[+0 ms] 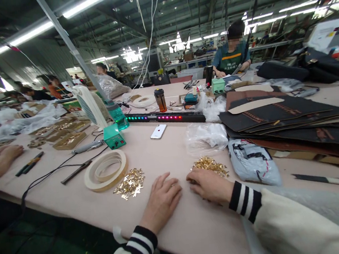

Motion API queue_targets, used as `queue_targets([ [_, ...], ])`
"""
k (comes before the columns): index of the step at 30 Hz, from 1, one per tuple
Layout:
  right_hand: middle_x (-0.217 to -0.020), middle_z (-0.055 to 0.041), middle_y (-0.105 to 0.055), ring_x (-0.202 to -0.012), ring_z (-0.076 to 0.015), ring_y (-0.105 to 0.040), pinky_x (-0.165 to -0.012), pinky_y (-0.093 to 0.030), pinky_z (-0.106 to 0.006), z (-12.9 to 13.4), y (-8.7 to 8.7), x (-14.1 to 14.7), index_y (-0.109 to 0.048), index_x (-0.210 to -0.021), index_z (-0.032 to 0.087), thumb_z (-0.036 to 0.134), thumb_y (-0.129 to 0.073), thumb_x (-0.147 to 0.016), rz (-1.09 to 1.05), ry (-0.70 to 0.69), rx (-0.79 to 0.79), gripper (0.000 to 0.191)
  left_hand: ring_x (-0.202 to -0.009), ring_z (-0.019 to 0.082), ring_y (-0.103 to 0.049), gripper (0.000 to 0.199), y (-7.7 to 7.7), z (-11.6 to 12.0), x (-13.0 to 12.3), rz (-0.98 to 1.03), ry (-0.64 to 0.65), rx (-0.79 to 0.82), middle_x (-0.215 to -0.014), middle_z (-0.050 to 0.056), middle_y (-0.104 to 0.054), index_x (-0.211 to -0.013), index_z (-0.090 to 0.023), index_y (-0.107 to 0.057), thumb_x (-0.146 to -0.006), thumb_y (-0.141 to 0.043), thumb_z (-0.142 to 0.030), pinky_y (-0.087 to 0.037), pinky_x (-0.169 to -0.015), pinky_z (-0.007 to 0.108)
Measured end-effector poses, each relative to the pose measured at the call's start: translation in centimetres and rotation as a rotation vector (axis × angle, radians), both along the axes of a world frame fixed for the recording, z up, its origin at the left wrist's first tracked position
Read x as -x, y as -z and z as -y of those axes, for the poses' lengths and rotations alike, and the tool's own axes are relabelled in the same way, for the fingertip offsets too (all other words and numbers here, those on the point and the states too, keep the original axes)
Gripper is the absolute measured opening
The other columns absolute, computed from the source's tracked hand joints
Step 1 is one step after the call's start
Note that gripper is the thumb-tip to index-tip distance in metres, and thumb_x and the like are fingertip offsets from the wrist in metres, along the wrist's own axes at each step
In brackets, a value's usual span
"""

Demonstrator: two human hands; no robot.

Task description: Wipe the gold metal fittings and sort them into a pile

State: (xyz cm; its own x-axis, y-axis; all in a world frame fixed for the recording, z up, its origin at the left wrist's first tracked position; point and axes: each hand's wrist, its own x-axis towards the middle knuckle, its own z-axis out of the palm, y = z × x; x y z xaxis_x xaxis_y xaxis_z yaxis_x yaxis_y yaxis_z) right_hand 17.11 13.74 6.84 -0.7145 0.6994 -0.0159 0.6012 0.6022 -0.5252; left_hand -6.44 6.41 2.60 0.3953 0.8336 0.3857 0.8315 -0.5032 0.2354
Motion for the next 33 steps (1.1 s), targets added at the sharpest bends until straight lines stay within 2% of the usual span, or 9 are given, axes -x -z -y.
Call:
queue_targets([
  [4,-0.112,-0.0083,-0.070,-0.105,-0.0229,-0.064,-0.097,-0.048,-0.037,-0.2,0.0,-1.5,-0.068,-0.116,0.020,0.020,-0.061,-0.093,-0.101,0.012,-0.004,0.024,-0.139,0.036,-0.049,0.021,0.8,-2.4,4.6,-0.110,-0.195,-0.134,-0.118,0.006,-0.072,-0.107,-0.027,-0.070,-0.097,-0.056,-0.015,-0.037,-0.115,0.063],
  [7,-0.115,-0.0078,-0.070,-0.106,-0.0223,-0.064,-0.097,-0.048,-0.037,-0.1,-0.8,-3.1,-0.068,-0.118,0.021,0.020,-0.059,-0.095,-0.158,0.035,-0.027,0.024,-0.136,0.040,-0.049,0.018,1.6,-3.4,8.6,-0.125,-0.351,-0.240,-0.121,0.009,-0.071,-0.103,-0.026,-0.071,-0.095,-0.057,-0.018,-0.039,-0.110,0.066],
  [10,-0.109,-0.0073,-0.071,-0.099,-0.0211,-0.064,-0.091,-0.050,-0.035,0.1,-2.4,-4.8,-0.068,-0.115,0.021,0.024,-0.058,-0.098,-0.161,0.050,-0.017,0.021,-0.139,0.042,-0.045,0.022,2.0,-3.4,9.9,-0.126,-0.457,-0.320,-0.133,0.012,-0.066,-0.110,-0.025,-0.071,-0.097,-0.054,-0.022,-0.039,-0.110,0.067],
  [12,-0.103,-0.0063,-0.071,-0.093,-0.0204,-0.064,-0.086,-0.050,-0.034,0.5,-3.4,-5.7,-0.068,-0.111,0.021,0.027,-0.059,-0.098,-0.110,0.023,0.010,0.017,-0.140,0.041,-0.045,0.027,2.1,-2.8,9.1,-0.115,-0.432,-0.333,-0.141,0.012,-0.061,-0.118,-0.026,-0.068,-0.098,-0.051,-0.022,-0.038,-0.112,0.066],
  [15,-0.105,-0.0061,-0.069,-0.095,-0.0225,-0.065,-0.086,-0.051,-0.035,1.3,-4.1,-6.8,-0.067,-0.111,0.022,0.028,-0.067,-0.092,0.057,-0.043,0.027,0.020,-0.137,0.035,-0.050,0.032,2.2,-1.1,6.2,-0.058,-0.287,-0.263,-0.143,0.011,-0.060,-0.127,-0.027,-0.064,-0.098,-0.050,-0.021,-0.041,-0.114,0.060],
  [20,-0.116,-0.0121,-0.062,-0.092,-0.0298,-0.067,-0.076,-0.053,-0.040,3.2,-2.5,-6.5,-0.062,-0.115,0.019,0.032,-0.078,-0.079,0.343,-0.012,-0.081,0.042,-0.121,0.027,-0.064,0.041,2.8,1.9,1.5,0.065,-0.107,-0.088,-0.133,0.009,-0.066,-0.135,-0.027,-0.059,-0.098,-0.048,-0.016,-0.056,-0.104,0.046],
  [23,-0.120,-0.0123,-0.059,-0.098,-0.0297,-0.067,-0.081,-0.054,-0.040,4.1,-1.5,-4.9,-0.059,-0.125,0.020,0.029,-0.071,-0.085,0.312,-0.034,-0.093,0.042,-0.117,0.026,-0.066,0.039,2.8,2.6,0.5,0.118,-0.103,-0.043,-0.128,0.009,-0.068,-0.134,-0.026,-0.060,-0.098,-0.048,-0.017,-0.058,-0.102,0.045],
  [27,-0.123,-0.0128,-0.058,-0.104,-0.0278,-0.066,-0.088,-0.054,-0.039,4.6,-0.8,-1.8,-0.058,-0.128,0.021,0.018,-0.061,-0.091,0.222,-0.076,-0.015,0.037,-0.120,0.026,-0.064,0.037,2.8,2.6,0.7,0.194,-0.174,-0.026,-0.127,0.010,-0.067,-0.133,-0.024,-0.059,-0.099,-0.047,-0.017,-0.056,-0.105,0.046],
  [33,-0.135,-0.0107,-0.057,-0.121,-0.0227,-0.059,-0.109,-0.046,-0.035,3.7,0.7,1.8,-0.050,-0.145,0.022,0.006,-0.062,-0.082,-0.169,-0.225,0.157,0.066,-0.122,0.026,-0.063,0.041,3.6,2.6,1.7,0.315,-0.294,-0.015,-0.127,0.011,-0.067,-0.133,-0.022,-0.059,-0.098,-0.041,-0.013,-0.054,-0.108,0.050],
])
